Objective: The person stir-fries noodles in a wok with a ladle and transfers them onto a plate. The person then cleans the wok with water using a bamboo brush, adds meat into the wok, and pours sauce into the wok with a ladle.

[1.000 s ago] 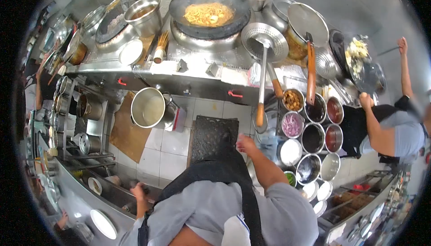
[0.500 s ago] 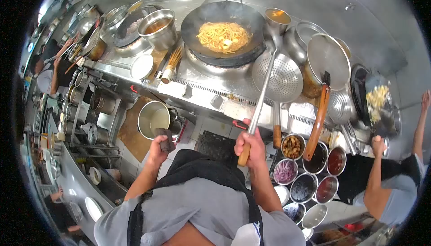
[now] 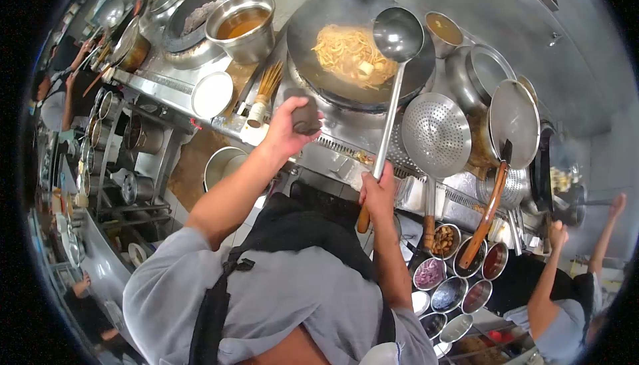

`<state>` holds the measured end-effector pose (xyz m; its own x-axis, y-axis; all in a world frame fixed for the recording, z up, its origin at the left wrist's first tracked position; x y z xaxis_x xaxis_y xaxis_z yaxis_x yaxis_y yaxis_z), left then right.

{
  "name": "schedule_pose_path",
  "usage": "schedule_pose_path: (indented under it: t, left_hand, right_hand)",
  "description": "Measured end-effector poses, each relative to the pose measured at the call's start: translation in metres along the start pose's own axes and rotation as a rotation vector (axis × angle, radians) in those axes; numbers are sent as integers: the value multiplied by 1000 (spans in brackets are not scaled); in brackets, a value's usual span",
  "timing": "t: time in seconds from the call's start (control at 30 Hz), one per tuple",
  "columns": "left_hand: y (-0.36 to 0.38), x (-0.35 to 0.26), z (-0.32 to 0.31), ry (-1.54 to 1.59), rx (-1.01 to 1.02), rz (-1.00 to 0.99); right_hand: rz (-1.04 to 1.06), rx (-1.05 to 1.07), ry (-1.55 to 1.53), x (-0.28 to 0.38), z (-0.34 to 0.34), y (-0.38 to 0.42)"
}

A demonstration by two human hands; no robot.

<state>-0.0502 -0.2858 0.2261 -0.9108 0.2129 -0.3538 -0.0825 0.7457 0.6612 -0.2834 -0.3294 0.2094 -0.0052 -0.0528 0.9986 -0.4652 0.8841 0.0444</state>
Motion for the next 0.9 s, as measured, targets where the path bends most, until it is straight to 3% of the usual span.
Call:
schedule_pose_path:
  t: [0.1,0.13,0.2,0.27,0.47,0.57,0.67,0.77,0.87,0.9]
  left_hand:
    - [-39,-12,-13,-96,38,132]
    - [-51,-12,-11,-123,-32,183]
    - [-67,-9,-13,-160,-83,253]
    - [-71,0,-20,-172,-53,286]
    - [-75,1,-23,-144,41,303]
    - [-68,1,-29,-60,-26,348]
    - [-92,4,-22,28,56,268]
    - [-78,1,-17,107,33,161]
    - [-50,2,-21,101,17,146]
    - [-55,3,-17,93,19,137]
  right_hand:
    - [59,-67,68,6,-10,-9]
    - [62,-80,94,11,-16,-10]
    - [12,-89,295,0,-25,-11]
    - [183,16,645,-21,-37,-8]
    - [-19,96,702,-17,-30,14]
    - [-121,136,754,-11,-34,19]
    - [36,137,720,-28,-33,26]
    - [36,191,689,-35,-27,32]
    - [63,161,559,10,-20,38]
    - [274,162,634,11,-9,33]
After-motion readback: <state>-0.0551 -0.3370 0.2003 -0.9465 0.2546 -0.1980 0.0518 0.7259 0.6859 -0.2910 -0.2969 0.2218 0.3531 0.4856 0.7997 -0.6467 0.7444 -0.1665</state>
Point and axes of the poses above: each hand's wrist, its own y-axis away from the middle knuckle, its own z-axis out of the back of the hand, x = y × z, the point moved 8 cm from there along -y, towards the middle knuckle, and after that the axes turned 15 degrees about z, right-handed, at the moved point
